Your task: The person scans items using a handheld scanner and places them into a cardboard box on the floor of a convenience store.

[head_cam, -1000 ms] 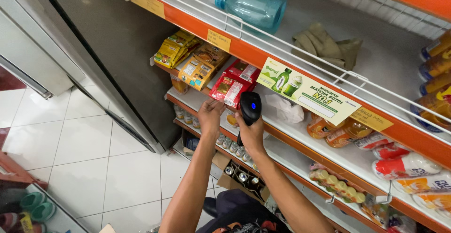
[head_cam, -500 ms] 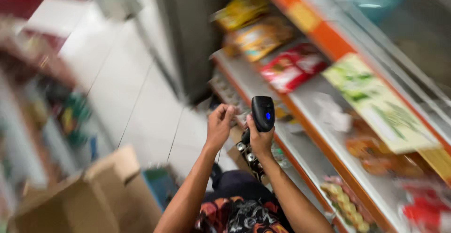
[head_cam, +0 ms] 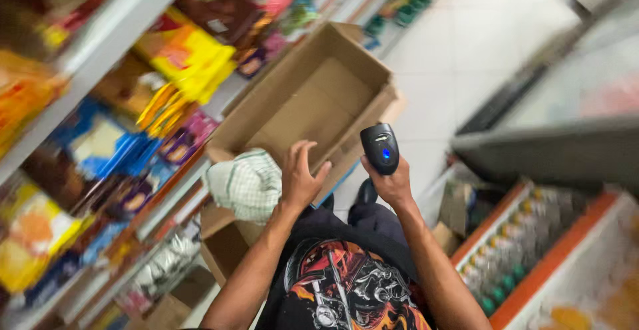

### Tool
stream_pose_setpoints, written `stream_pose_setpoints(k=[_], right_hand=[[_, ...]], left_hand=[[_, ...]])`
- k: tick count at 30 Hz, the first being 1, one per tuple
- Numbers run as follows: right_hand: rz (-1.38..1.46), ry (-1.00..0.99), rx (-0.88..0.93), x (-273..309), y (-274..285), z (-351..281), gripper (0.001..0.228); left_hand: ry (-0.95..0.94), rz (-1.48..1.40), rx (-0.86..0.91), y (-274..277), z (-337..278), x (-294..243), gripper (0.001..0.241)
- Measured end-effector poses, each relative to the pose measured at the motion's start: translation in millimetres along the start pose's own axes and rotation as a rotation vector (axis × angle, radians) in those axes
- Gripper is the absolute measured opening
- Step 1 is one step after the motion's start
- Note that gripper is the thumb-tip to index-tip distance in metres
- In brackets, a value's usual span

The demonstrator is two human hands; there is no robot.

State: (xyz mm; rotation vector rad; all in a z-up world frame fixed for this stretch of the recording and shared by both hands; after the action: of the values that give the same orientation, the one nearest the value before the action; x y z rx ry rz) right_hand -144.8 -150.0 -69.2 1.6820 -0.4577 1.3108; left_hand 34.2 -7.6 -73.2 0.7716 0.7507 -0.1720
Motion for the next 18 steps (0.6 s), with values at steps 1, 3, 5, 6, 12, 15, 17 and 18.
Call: stream_pose_setpoints(k=[1, 3, 5, 6, 12, 15, 17, 18], right_hand=[[-0.001, 0.026, 0.051, 4, -9, 11, 0.020], [-0.192, 0.141, 0.106, 12, -23, 28, 0.032], [-0.230, 0.223, 0.184, 16, -35, 44, 0.038], [-0.263, 0.284, 0.215, 19, -38, 54, 0.045], [-0.281, 0.669, 0.430, 30, -23, 92, 0.036], [-0.282, 0.901, 0.528, 33, -16, 106, 0.041], [-0.288, 0.899, 0.629, 31, -20, 108, 0.037], [-0.304, 0.883, 0.685, 29, -23, 108, 0.032]], left_hand=[[0.010, 0.037, 0.040, 3, -8, 11, 0.059], [0.194, 0.070, 0.205, 2, -29, 29, 0.063], [0.380, 0.068, 0.365, -8, -48, 40, 0.067], [0.436, 0.129, 0.407, -14, -54, 41, 0.055], [0.723, 0.317, 0.577, -44, -52, 38, 0.039], [0.726, 0.376, 0.457, -55, -62, 35, 0.038], [0.702, 0.404, 0.327, -62, -72, 35, 0.036], [0.644, 0.387, 0.224, -65, -75, 34, 0.039]])
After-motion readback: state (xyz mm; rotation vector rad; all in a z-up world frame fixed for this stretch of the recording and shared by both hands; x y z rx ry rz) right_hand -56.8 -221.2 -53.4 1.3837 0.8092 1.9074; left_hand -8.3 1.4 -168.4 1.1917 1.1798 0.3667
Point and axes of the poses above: each hand's wrist, its own z-axis towards the middle knuckle, its own y-axis out of the back of the hand, x = y × z, the point moved 1 cm from there along z, towards the middle knuckle, and after that the axes turned 1 degree about x, right-handed, at the moved point
